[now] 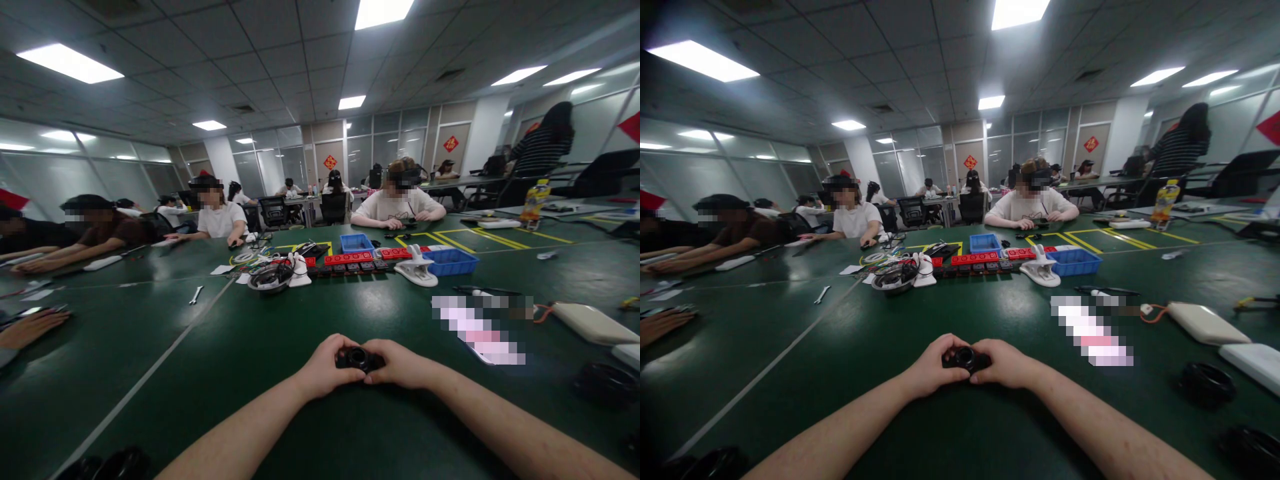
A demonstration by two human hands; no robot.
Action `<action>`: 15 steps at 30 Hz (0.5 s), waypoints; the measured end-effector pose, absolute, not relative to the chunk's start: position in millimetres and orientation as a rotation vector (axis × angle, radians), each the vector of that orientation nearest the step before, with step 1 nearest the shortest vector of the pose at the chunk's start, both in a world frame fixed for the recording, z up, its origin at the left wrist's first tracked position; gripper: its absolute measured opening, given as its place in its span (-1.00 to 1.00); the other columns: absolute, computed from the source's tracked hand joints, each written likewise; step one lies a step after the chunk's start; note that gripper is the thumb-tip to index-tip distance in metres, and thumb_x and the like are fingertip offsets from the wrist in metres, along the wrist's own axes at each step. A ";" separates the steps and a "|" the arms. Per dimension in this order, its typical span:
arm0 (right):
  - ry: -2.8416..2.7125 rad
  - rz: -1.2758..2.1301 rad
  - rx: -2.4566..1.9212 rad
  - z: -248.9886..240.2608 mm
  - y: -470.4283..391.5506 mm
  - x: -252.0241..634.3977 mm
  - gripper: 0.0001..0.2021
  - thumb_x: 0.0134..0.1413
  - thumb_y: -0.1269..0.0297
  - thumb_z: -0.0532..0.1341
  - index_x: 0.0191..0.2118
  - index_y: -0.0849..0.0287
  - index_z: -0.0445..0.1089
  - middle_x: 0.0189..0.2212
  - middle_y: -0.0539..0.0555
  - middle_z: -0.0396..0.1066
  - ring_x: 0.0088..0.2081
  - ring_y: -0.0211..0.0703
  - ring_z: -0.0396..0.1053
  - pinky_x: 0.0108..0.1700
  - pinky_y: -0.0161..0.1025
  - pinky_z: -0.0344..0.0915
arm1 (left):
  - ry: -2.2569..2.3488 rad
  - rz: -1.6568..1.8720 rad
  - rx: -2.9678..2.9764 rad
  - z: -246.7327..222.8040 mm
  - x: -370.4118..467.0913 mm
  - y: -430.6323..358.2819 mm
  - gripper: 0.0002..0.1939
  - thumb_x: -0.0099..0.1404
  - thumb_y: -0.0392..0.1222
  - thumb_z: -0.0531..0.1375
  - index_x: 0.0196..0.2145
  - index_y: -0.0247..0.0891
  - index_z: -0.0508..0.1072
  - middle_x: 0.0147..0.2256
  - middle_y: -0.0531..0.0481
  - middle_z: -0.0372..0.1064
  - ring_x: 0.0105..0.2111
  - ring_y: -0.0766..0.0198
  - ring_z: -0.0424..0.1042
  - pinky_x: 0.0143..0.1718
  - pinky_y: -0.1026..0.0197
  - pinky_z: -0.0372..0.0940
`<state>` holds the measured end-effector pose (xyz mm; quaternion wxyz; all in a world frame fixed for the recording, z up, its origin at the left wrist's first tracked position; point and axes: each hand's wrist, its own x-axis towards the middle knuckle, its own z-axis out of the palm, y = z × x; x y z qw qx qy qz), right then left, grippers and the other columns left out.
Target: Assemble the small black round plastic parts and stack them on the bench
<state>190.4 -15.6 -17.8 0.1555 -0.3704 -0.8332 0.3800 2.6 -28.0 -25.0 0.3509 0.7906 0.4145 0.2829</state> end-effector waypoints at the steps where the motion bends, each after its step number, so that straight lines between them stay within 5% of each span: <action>1: -2.377 1.096 -1.064 -18.9 -15.2 190.4 -0.72 -0.25 0.33 0.25 -0.28 0.20 0.33 -0.42 -0.03 0.30 -0.40 -0.25 0.24 -0.39 -0.37 0.13 | 1.073 0.734 2.046 -24.9 2.7 -28.0 -0.63 -0.07 -0.11 0.25 -0.27 -0.25 0.32 -0.33 0.03 0.18 -0.38 0.33 0.19 -0.37 0.32 0.13; 15: -2.344 0.849 -1.352 -34.4 -12.8 186.1 -0.64 -0.42 0.16 0.32 -0.42 0.20 0.25 -0.50 -0.07 0.27 -0.47 -0.29 0.19 -0.53 -0.43 0.00 | 1.246 0.841 1.964 -31.7 12.0 -37.4 -0.63 -0.09 -0.12 0.25 -0.29 -0.25 0.30 -0.32 0.03 0.21 -0.32 0.27 0.21 -0.32 0.26 0.12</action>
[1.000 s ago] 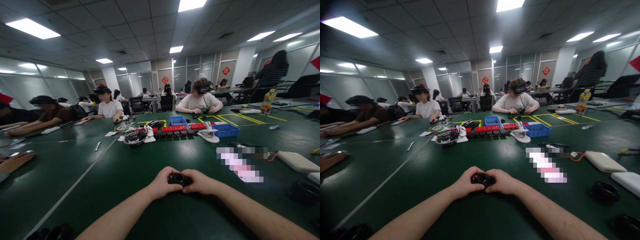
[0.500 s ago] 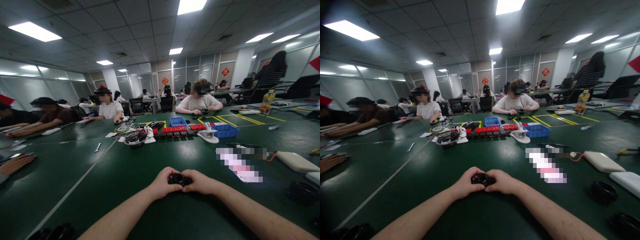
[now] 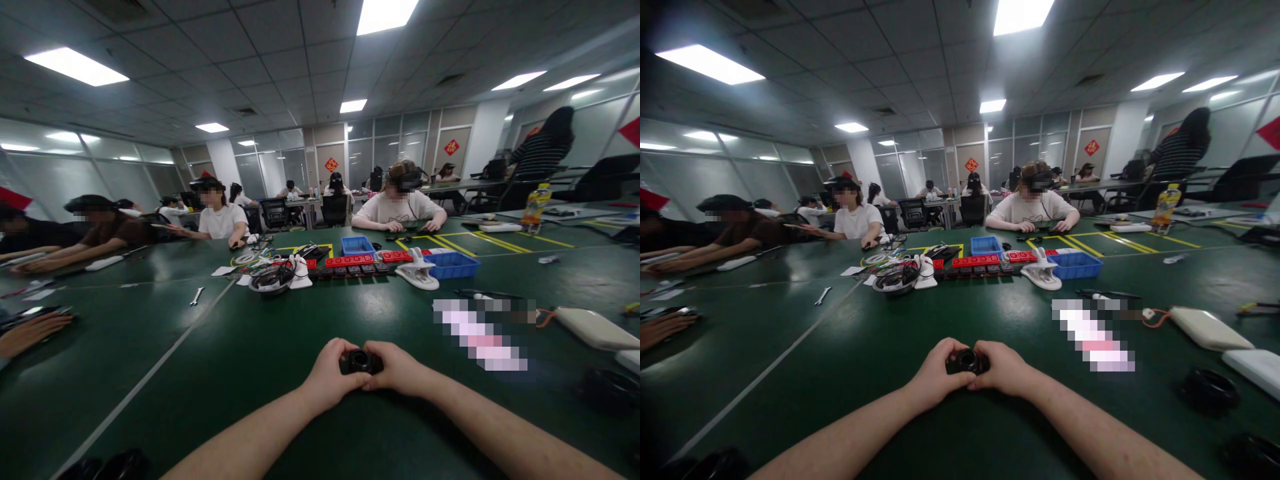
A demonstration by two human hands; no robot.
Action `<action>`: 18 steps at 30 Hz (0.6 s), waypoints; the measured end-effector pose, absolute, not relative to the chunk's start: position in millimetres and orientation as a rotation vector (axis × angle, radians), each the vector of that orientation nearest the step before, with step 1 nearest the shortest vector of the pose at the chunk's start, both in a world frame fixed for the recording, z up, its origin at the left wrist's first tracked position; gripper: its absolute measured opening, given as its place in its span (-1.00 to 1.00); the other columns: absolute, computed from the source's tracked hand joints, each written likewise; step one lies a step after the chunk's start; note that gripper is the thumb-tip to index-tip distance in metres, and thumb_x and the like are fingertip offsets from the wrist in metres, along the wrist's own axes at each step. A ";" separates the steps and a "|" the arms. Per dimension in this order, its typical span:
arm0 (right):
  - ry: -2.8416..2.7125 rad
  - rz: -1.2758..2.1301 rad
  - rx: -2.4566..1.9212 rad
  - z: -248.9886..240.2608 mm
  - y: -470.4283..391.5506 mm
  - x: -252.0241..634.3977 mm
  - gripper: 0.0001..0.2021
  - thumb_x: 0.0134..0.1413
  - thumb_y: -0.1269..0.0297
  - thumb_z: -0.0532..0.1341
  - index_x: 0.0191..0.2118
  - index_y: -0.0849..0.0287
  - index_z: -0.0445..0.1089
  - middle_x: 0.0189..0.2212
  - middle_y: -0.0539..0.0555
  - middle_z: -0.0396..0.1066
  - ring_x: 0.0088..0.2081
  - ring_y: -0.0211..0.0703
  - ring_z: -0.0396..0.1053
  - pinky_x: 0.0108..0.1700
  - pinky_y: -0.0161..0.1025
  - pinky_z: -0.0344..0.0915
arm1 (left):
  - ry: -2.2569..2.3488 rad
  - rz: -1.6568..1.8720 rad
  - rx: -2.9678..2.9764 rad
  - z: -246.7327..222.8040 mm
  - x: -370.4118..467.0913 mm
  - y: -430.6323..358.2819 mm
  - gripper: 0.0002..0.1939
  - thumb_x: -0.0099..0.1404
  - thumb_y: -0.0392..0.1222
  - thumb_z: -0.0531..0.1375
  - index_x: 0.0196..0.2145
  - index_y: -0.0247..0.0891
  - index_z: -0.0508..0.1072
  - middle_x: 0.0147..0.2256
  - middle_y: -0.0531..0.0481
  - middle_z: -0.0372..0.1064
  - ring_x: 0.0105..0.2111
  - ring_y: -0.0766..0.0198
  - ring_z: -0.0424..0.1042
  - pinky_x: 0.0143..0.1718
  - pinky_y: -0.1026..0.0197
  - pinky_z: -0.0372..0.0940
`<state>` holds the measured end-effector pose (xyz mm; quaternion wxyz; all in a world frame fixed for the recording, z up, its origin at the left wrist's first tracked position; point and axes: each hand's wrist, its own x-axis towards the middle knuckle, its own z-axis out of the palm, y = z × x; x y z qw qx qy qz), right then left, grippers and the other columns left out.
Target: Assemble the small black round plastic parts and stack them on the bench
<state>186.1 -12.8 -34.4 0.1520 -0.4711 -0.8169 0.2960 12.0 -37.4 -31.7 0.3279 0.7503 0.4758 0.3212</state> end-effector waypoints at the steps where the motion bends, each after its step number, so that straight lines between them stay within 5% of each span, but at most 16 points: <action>1: -2.343 0.819 -1.372 -34.7 -13.4 185.2 -0.64 -0.43 0.16 0.32 -0.43 0.20 0.24 -0.51 -0.07 0.27 -0.48 -0.30 0.18 -0.53 -0.43 -0.01 | 1.270 0.856 1.968 -32.0 13.1 -38.7 -0.64 -0.09 -0.13 0.25 -0.30 -0.25 0.30 -0.32 0.03 0.21 -0.32 0.26 0.21 -0.31 0.25 0.12; 12: -2.285 0.358 -1.634 -36.5 -27.5 162.4 -0.76 -0.19 0.12 0.16 -0.44 0.18 0.21 -0.46 0.03 0.31 -0.44 -0.20 0.26 -0.51 -0.35 -0.01 | 1.431 0.940 2.003 -33.1 16.3 -38.1 -0.71 -0.06 -0.14 0.23 -0.36 -0.25 0.28 -0.36 0.03 0.20 -0.32 0.24 0.20 -0.31 0.23 0.10; 18: -2.369 0.613 -1.361 -28.0 -22.5 177.2 -0.59 -0.34 0.08 0.27 -0.29 0.17 0.25 -0.35 0.04 0.31 -0.36 -0.16 0.26 -0.40 -0.33 0.11 | 1.296 0.893 2.026 -32.4 10.5 -33.0 -0.67 -0.06 -0.13 0.23 -0.31 -0.25 0.29 -0.32 0.02 0.20 -0.29 0.24 0.21 -0.29 0.24 0.11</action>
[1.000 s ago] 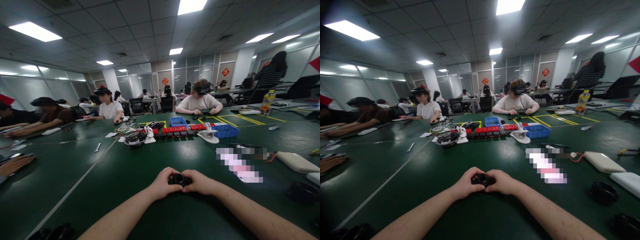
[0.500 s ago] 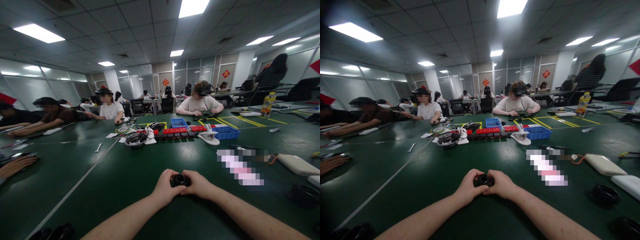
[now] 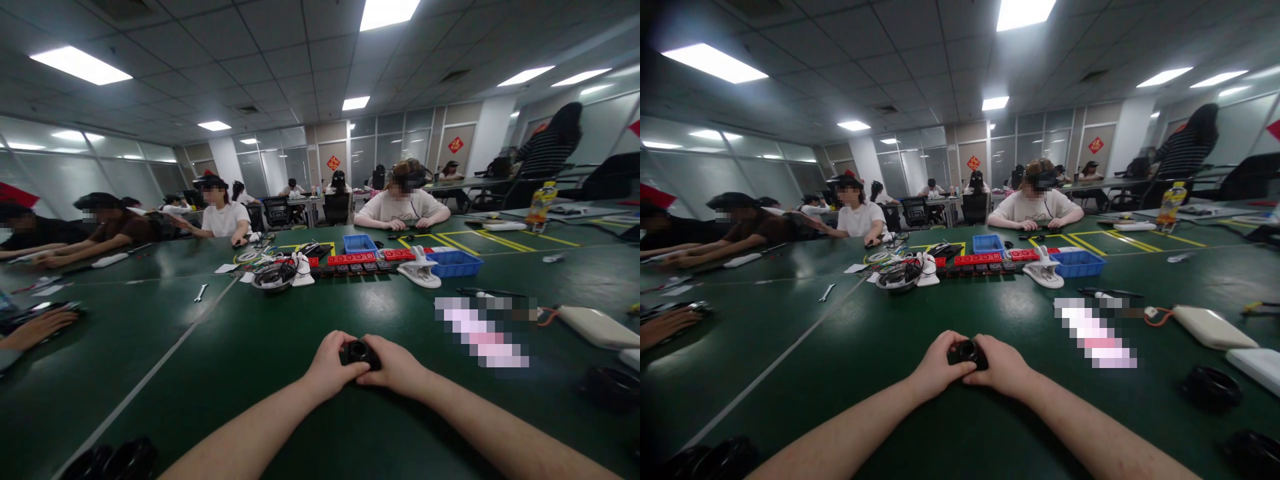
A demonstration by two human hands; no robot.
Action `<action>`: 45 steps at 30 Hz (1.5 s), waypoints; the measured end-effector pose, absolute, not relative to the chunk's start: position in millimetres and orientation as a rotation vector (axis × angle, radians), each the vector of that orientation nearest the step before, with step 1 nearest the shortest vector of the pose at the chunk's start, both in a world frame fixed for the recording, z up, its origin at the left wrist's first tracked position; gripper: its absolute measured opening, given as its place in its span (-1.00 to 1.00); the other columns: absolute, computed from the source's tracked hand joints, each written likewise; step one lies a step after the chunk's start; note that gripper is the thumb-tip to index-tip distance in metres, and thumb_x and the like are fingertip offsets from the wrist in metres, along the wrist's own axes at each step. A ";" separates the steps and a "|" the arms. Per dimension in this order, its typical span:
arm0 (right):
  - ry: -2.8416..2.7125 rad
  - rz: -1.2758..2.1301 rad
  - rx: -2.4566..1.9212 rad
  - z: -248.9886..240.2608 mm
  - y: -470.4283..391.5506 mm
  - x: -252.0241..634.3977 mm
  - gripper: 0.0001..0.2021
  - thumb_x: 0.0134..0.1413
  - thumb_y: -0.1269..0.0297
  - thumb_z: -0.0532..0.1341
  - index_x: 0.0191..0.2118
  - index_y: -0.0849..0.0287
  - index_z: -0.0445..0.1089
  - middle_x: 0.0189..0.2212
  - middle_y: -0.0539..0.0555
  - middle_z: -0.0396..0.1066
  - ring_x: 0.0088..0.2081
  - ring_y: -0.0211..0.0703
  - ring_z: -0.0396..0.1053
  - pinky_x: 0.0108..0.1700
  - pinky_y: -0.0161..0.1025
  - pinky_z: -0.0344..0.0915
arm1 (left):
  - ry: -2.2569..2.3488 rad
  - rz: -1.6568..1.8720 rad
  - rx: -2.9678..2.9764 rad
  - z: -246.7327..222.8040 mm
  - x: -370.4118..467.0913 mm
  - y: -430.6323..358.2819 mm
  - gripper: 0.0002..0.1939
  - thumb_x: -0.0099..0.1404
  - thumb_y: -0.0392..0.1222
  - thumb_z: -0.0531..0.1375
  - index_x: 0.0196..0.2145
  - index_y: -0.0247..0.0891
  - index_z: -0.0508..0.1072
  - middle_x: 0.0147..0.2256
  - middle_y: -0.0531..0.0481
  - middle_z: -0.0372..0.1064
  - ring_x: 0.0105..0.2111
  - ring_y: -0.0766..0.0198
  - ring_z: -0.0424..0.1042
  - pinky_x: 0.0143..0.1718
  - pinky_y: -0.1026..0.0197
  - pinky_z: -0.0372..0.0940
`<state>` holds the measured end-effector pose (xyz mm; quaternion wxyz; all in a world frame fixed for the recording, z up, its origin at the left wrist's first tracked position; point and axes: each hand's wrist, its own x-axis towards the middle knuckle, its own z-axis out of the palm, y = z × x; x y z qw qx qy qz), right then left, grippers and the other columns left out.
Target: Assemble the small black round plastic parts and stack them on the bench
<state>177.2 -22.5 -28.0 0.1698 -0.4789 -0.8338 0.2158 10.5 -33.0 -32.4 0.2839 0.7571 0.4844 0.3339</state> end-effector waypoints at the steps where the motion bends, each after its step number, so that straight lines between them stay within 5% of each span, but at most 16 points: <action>1: -2.376 0.712 -1.286 -26.0 -21.2 180.9 -0.58 -0.33 0.13 0.28 -0.26 0.16 0.25 -0.34 0.03 0.31 -0.34 -0.17 0.26 -0.38 -0.33 0.12 | 1.264 0.878 2.028 -32.0 9.0 -31.6 -0.66 -0.07 -0.13 0.24 -0.31 -0.25 0.30 -0.32 0.02 0.20 -0.29 0.25 0.21 -0.30 0.25 0.11; 7: -2.370 1.091 -1.086 -19.3 -16.3 190.7 -0.63 -0.27 0.31 0.26 -0.21 0.19 0.28 -0.36 -0.02 0.33 -0.37 -0.23 0.26 -0.38 -0.36 0.15 | 1.116 0.752 2.050 -26.9 2.5 -28.0 -0.63 -0.08 -0.11 0.25 -0.29 -0.26 0.31 -0.32 0.03 0.18 -0.35 0.30 0.20 -0.35 0.30 0.13; 15: -2.398 1.089 -1.103 -22.4 -14.3 190.3 -0.70 -0.32 0.28 0.29 -0.33 0.21 0.32 -0.45 -0.06 0.31 -0.41 -0.24 0.25 -0.43 -0.38 0.12 | 1.059 0.690 2.067 -26.5 2.7 -29.0 -0.62 -0.10 -0.11 0.26 -0.29 -0.25 0.31 -0.33 0.04 0.17 -0.37 0.32 0.19 -0.37 0.32 0.13; 45: -2.408 1.071 -1.134 -21.4 -14.1 190.7 -0.68 -0.33 0.27 0.30 -0.33 0.21 0.31 -0.45 -0.04 0.29 -0.40 -0.23 0.24 -0.43 -0.38 0.11 | 1.047 0.707 2.057 -25.7 3.9 -30.6 -0.60 -0.11 -0.07 0.26 -0.30 -0.26 0.31 -0.33 0.03 0.17 -0.37 0.32 0.19 -0.37 0.31 0.13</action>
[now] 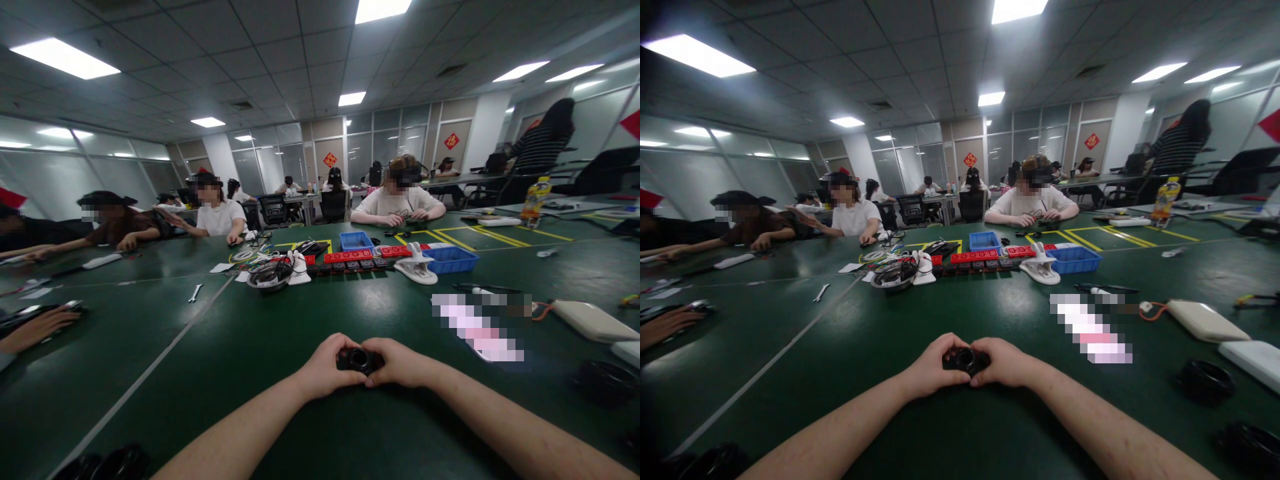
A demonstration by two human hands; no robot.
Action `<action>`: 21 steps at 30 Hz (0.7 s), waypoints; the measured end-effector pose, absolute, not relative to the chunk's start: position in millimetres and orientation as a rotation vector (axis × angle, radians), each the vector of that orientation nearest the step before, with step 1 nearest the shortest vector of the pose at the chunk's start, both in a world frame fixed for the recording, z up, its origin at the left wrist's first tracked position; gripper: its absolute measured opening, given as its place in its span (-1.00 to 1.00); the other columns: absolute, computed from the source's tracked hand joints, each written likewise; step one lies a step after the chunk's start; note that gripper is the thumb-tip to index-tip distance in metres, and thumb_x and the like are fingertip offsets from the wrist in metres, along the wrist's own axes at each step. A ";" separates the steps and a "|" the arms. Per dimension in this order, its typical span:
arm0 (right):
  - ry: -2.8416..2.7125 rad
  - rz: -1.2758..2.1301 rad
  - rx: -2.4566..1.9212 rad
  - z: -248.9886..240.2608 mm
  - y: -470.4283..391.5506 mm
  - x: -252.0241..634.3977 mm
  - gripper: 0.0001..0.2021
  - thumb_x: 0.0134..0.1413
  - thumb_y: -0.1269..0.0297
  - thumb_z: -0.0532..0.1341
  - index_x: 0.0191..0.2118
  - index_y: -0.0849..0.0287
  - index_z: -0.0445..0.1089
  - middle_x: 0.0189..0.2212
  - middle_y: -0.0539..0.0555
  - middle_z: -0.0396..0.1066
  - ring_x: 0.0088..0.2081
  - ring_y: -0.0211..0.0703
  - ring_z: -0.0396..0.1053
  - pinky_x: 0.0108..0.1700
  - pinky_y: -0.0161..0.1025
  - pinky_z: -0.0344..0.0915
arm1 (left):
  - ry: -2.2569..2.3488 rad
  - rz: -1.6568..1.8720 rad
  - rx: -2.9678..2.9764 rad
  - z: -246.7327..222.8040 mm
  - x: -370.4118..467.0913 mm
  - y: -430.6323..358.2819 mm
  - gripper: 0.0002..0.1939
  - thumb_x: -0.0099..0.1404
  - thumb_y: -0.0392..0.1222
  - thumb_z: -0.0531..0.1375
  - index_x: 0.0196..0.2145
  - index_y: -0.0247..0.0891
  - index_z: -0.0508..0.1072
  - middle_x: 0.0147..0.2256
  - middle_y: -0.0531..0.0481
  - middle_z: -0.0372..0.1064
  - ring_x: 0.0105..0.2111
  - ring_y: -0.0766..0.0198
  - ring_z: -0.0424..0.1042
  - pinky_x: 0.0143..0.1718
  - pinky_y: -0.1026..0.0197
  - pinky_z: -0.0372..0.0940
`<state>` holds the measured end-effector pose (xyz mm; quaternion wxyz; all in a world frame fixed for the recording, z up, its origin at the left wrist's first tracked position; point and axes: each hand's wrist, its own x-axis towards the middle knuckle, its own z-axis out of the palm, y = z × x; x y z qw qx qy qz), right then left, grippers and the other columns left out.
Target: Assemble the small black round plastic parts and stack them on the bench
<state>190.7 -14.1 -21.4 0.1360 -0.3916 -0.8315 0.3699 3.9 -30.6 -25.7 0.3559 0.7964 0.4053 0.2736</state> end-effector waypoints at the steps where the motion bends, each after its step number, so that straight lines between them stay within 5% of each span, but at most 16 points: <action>1: -2.405 1.073 -1.139 -21.7 -14.1 190.8 -0.68 -0.34 0.27 0.30 -0.33 0.21 0.31 -0.44 -0.04 0.29 -0.40 -0.23 0.24 -0.43 -0.38 0.10 | 1.045 0.706 2.054 -25.5 3.9 -30.8 -0.60 -0.11 -0.07 0.26 -0.30 -0.26 0.31 -0.33 0.03 0.17 -0.37 0.32 0.19 -0.37 0.31 0.13; 14: -2.361 1.057 -1.220 -27.1 -13.1 190.3 -0.64 -0.40 0.25 0.32 -0.35 0.20 0.28 -0.44 -0.05 0.29 -0.40 -0.24 0.24 -0.47 -0.41 0.07 | 1.098 0.739 2.030 -26.8 6.9 -33.2 -0.59 -0.12 -0.08 0.27 -0.30 -0.26 0.29 -0.32 0.03 0.17 -0.35 0.30 0.19 -0.37 0.30 0.13; 21: -2.290 0.566 -1.543 -36.8 -20.7 173.1 -0.61 -0.43 0.07 0.29 -0.44 0.18 0.21 -0.47 -0.02 0.27 -0.45 -0.23 0.22 -0.52 -0.39 0.00 | 1.326 0.892 2.014 -31.8 16.1 -39.1 -0.67 -0.08 -0.15 0.24 -0.33 -0.25 0.28 -0.35 0.03 0.19 -0.32 0.26 0.20 -0.31 0.25 0.11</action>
